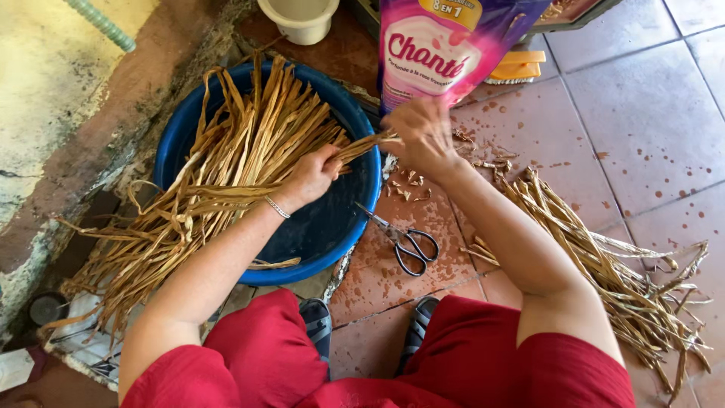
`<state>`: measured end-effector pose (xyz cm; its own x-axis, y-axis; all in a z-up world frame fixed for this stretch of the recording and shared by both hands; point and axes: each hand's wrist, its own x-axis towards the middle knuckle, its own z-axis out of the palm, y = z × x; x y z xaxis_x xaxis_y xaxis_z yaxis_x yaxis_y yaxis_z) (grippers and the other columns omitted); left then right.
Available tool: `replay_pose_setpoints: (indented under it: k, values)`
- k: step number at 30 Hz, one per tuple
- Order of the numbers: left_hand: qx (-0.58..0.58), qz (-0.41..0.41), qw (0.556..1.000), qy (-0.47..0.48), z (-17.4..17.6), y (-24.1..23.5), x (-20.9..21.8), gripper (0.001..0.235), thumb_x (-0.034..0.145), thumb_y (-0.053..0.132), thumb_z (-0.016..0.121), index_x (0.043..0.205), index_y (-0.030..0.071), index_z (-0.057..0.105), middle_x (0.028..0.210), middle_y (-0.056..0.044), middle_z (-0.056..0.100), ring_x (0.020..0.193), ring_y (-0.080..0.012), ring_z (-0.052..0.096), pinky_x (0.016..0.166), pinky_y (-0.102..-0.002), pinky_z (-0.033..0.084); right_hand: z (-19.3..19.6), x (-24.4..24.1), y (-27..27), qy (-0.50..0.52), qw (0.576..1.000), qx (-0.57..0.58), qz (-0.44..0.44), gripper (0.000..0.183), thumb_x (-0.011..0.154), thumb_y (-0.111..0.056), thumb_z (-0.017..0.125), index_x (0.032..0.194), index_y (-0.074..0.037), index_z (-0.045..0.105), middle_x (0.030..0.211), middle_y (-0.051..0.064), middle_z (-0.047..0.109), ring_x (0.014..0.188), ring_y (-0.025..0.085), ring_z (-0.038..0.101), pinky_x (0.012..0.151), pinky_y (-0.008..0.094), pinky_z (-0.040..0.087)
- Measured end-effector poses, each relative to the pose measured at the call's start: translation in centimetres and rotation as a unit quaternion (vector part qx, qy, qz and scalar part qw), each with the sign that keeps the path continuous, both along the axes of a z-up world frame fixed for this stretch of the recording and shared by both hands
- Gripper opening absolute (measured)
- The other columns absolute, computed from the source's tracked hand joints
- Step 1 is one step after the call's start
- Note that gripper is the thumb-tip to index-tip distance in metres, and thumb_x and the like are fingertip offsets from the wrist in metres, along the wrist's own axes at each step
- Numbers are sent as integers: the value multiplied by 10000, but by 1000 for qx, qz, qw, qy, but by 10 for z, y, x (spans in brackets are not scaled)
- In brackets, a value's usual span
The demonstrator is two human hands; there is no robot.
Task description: The person sits on the floor and uses scissors to trim the ends of dried plant stalks. They pick up stalks from a blue basin, cut the tips, and place the trimmed stalks into a pile on the floor.
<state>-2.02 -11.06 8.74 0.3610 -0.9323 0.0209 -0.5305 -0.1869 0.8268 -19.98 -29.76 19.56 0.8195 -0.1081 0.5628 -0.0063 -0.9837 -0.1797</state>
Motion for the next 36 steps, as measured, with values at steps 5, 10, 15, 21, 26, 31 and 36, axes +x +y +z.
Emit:
replay_pose_setpoints:
  k: [5,10,15,21,26,31,36]
  values:
    - [98,14,994,39,15,-24,10,208,1012,270,602,1044,69,647,696,-26,627,607,-132,591,564,-320,489,-24,-58,-5,-87,986,-138,44,305,876,-367,799,946,-121,632,947,98,701,901,261,688,787,429,554]
    - [62,31,989,134,24,-58,1,259,1031,275,653,943,32,640,713,18,565,630,-83,507,563,-283,439,-140,-105,43,531,835,132,-48,504,963,-529,633,1267,-133,559,944,124,687,822,294,693,727,471,580]
    - [58,0,967,247,25,-77,-20,205,1025,266,639,974,69,662,724,54,565,618,-41,482,535,-218,398,-226,-142,77,502,849,161,-36,625,854,-381,739,1301,-28,481,1182,244,555,954,389,673,775,495,574]
    - [119,-1,954,274,35,-71,-48,186,998,280,643,1079,113,653,693,66,540,571,-5,444,459,-170,326,-264,-148,76,457,869,186,-36,544,859,-343,730,1244,-29,509,1147,252,573,1005,417,666,830,514,558]
    - [104,-9,946,306,44,-67,-48,227,979,273,657,1138,115,626,712,57,550,583,-4,452,462,-169,327,-251,-143,72,428,872,225,-72,475,917,-333,692,1221,-20,504,1110,237,607,967,431,674,834,518,553]
    - [123,36,936,329,51,-62,-39,222,982,270,677,1063,66,638,719,38,546,568,-22,446,448,-174,339,-191,-140,48,386,838,372,-100,673,804,-355,750,1317,-52,438,1098,260,669,992,434,675,862,499,534]
    - [97,33,928,358,54,-57,-31,189,996,245,683,1015,62,641,745,54,530,574,-13,440,466,-164,369,-138,-169,19,340,851,400,13,664,839,-510,735,1361,-123,601,1172,203,749,1027,354,735,894,449,566]
